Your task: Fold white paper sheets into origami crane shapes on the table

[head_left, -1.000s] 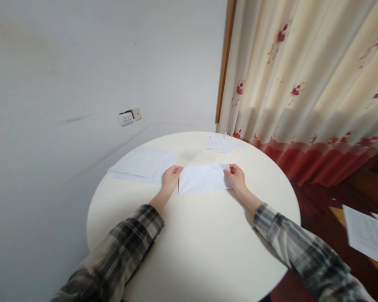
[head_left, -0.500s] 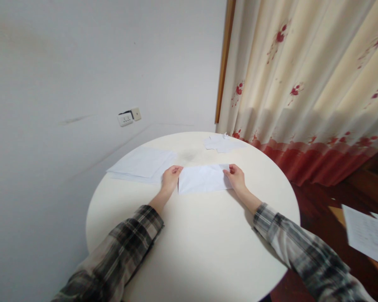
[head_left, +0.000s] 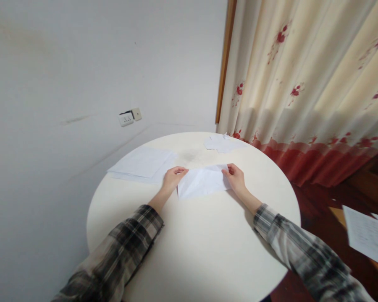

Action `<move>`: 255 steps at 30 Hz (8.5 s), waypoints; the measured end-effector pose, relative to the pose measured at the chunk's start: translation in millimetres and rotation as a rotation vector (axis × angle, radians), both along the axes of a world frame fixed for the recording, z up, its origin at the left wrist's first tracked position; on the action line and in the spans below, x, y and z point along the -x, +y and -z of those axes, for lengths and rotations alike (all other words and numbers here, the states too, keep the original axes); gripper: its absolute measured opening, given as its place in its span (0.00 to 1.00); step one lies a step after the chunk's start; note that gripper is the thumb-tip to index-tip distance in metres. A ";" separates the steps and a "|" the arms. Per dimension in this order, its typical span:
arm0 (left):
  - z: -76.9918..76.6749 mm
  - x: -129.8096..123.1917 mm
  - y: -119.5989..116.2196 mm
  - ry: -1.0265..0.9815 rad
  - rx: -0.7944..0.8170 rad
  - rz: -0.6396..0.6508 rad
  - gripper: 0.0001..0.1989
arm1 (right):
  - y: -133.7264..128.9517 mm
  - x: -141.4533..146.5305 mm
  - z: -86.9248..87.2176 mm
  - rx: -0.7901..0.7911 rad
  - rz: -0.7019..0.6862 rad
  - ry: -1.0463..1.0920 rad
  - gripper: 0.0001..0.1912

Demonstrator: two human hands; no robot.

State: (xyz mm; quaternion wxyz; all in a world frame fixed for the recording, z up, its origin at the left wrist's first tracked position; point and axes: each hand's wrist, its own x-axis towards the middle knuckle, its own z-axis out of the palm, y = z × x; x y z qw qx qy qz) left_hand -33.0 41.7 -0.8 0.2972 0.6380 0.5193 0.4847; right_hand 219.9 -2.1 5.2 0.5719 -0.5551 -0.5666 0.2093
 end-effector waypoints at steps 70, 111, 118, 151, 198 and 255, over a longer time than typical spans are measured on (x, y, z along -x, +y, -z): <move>-11.7 0.4 -9.9 -0.122 0.232 0.143 0.17 | -7.5 -6.1 -13.1 -0.128 0.170 0.064 0.09; -21.7 -17.1 -35.1 0.657 -0.371 0.063 0.14 | 1.9 0.0 -4.5 0.220 0.104 -0.330 0.11; -9.9 -34.5 -45.4 0.850 -0.294 0.367 0.22 | 0.5 5.2 -6.6 0.241 0.082 -0.364 0.11; -10.3 -29.9 -40.2 0.827 -0.276 0.405 0.22 | -27.8 25.2 -22.7 -0.190 -0.494 -0.400 0.10; -0.8 -28.6 -36.1 0.855 -0.350 0.374 0.21 | -28.5 24.1 -19.7 -0.216 -0.659 -0.606 0.06; -7.8 -28.2 -40.2 0.892 -0.213 0.433 0.35 | -11.6 4.6 -15.2 0.047 -0.792 -0.417 0.14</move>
